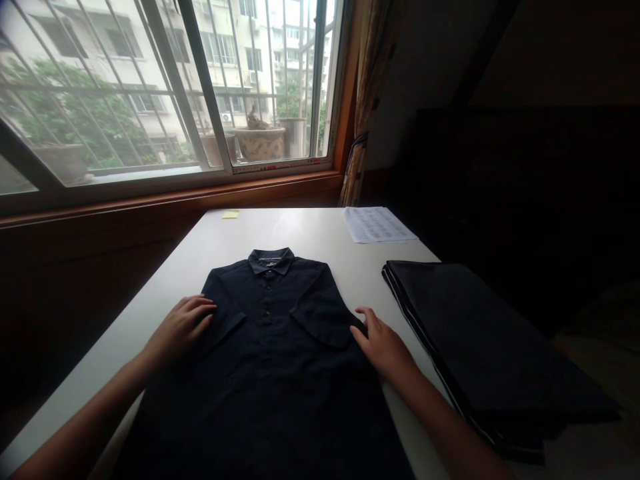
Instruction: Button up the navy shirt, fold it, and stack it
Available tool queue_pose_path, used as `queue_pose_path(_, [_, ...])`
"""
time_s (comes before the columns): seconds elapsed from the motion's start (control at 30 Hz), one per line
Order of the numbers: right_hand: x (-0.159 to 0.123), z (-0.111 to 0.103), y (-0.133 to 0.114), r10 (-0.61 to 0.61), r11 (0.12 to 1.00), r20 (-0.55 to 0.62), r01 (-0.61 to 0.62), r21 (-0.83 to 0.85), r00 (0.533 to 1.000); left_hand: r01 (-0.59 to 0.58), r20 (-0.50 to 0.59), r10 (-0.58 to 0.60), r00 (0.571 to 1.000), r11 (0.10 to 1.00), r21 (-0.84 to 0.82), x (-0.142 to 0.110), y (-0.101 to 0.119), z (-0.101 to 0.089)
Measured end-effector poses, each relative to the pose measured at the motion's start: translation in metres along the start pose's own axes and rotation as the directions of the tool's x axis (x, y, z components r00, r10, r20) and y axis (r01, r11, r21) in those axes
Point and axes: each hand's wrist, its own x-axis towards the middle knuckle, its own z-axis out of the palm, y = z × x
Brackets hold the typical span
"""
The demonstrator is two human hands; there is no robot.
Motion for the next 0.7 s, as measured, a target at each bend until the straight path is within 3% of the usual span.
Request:
queue_pose_path(0.13, [-0.020, -0.011, -0.003, 0.067, 0.995, 0.107, -0.074, 0.063, 0.992, -0.120, 0.070, 0.116, 0.991, 0.992, 0.048, 0.044, 0.009, 0.014])
queue_pose_path(0.37, [-0.072, -0.030, -0.014, 0.080, 0.946, 0.312, -0.170, 0.274, 0.947, -0.128, 0.076, 0.122, 0.990, 0.987, 0.093, 0.112, 0.006, 0.045])
queue_pose_path(0.53, [-0.098, -0.034, -0.009, 0.059, 0.904, 0.368, -0.206, 0.376, 0.928, -0.057, 0.070, 0.047, 0.996, 0.989, 0.138, 0.128, -0.003, 0.057])
queue_pose_path(0.7, [-0.096, -0.030, -0.007, 0.082, 0.907, 0.356, -0.218, 0.361, 0.931, 0.028, 0.064, -0.041, 0.997, 0.983, 0.183, 0.126, -0.005, 0.060])
